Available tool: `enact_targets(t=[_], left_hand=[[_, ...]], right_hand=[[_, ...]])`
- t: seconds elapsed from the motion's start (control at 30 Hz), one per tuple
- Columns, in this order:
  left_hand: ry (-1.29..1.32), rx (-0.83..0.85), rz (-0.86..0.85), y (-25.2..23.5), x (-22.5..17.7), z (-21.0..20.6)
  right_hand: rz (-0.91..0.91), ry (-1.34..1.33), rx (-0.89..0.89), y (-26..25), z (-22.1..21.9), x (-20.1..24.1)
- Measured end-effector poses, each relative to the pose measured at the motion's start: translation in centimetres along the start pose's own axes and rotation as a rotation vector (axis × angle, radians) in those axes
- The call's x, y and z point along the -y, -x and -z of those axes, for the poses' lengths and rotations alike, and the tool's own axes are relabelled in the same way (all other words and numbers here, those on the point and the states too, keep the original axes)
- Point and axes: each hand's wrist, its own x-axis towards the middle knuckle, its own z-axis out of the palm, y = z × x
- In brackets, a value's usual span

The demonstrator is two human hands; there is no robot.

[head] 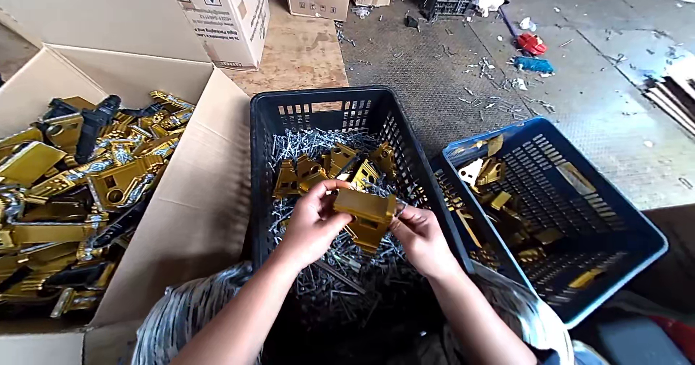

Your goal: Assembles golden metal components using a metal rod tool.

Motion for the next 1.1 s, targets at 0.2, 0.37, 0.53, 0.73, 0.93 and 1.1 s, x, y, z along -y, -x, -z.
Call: enact_targets(t=[0.2,0.37,0.53,0.73,0.93,1.1], left_hand=[[-0.393,-0.271,-0.262,-0.3,1.2,-1.1],[-0.379,-0.177,-0.23,-0.7,1.5,-0.9],[-0.216,-0.108,-0.05,0.7,1.5,-1.7],[-0.036,0.042,-0.076,1.6,2.5,-3.1],[0.167,-0.171,0.197,0.2,1.0,-1.6],[0.01,-0.195,0.157,-0.3,0.4,0.1]], right_hand=[[0.274,0.321,-0.074,1.1,-2.2,0.4],[0.225,0.253,-0.157,1.3,-2.2,0.0],[-0.009,0.137,-0.354,0.2,-1.7,-1.1],[0.221,0.377,-0.208,0.7,-3.1,-0.9],[0.036,0.428,-0.046,0.2,-0.8,0.7],[-0.116,0.901,0.116,-0.4,2.5,0.7]])
